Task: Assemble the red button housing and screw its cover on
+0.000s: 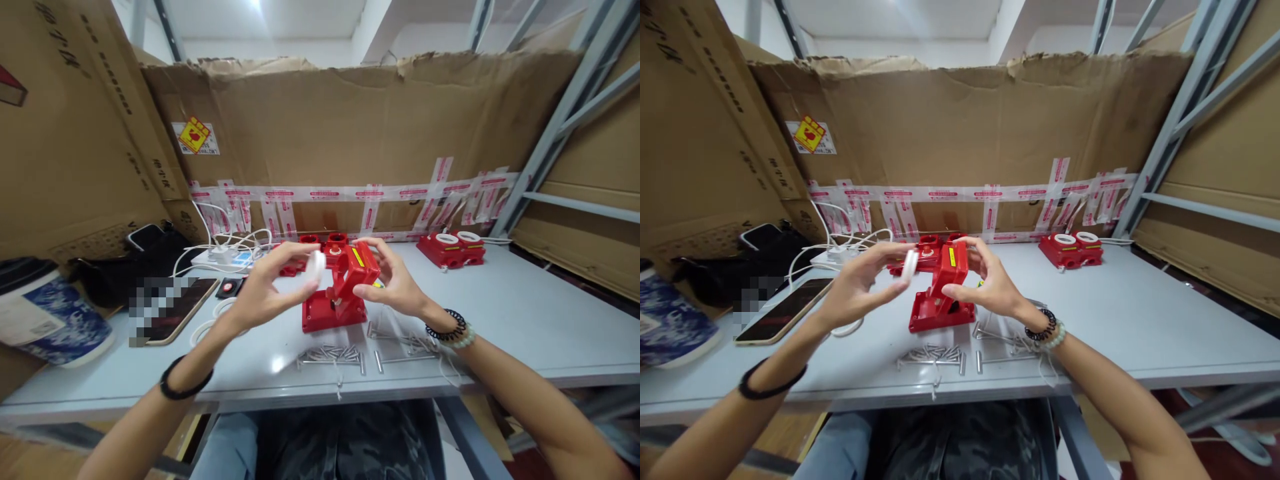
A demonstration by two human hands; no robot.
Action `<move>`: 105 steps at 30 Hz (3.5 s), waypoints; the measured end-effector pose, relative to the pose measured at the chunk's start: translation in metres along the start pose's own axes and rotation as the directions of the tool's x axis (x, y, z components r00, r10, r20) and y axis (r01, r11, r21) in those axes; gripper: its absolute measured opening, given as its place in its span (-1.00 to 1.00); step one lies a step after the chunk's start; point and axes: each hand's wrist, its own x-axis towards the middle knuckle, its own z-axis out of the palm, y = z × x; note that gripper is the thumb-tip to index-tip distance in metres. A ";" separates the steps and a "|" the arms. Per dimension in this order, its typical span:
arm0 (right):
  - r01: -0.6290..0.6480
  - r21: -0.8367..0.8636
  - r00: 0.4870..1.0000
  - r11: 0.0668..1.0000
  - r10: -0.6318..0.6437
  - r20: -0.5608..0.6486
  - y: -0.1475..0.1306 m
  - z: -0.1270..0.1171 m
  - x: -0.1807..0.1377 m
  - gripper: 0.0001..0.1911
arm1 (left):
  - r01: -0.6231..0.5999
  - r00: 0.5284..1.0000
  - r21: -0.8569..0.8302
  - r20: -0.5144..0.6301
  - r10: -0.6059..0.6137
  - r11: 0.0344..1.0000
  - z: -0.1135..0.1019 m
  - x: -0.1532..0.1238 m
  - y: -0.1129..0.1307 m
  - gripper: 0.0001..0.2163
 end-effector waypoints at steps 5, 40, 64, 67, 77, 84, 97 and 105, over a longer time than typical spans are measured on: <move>0.009 0.027 1.000 1.000 -0.009 -0.014 -0.001 -0.001 -0.002 -0.27 | -0.092 0.996 -0.057 -0.015 0.091 0.994 0.031 0.021 0.008 -0.59; 0.034 -0.034 0.999 0.999 -0.035 -0.009 -0.003 0.006 -0.004 -0.21 | -0.103 0.992 -0.124 -0.084 0.093 0.987 0.030 0.012 0.003 -0.59; 0.062 -0.045 0.998 0.997 -0.062 -0.010 -0.005 0.007 -0.006 -0.20 | -0.106 0.991 -0.096 -0.090 0.098 0.990 0.027 0.012 0.006 -0.58; 0.051 -0.051 0.999 0.997 -0.051 -0.011 -0.005 0.007 -0.006 -0.20 | -0.108 0.991 -0.102 -0.091 0.099 0.989 0.027 0.012 0.006 -0.58; -0.008 -0.016 0.998 1.000 0.007 -0.058 0.000 0.004 -0.004 -0.34 | -0.147 0.988 -0.189 0.026 0.155 0.971 0.023 0.012 0.005 -0.50; -0.311 0.231 0.949 0.922 0.314 0.026 0.006 0.008 0.000 -0.54 | -0.212 0.970 -0.083 0.108 0.220 0.974 0.023 0.011 0.006 -0.59; -0.277 0.300 0.960 0.913 0.272 0.060 0.002 0.009 -0.001 -0.62 | -0.069 0.997 -0.060 0.033 0.071 0.996 0.026 0.009 0.007 -0.54; -0.293 0.252 0.955 0.922 0.295 0.034 0.004 0.009 -0.001 -0.62 | -0.163 0.984 -0.043 0.064 0.166 0.986 0.025 0.008 0.003 -0.54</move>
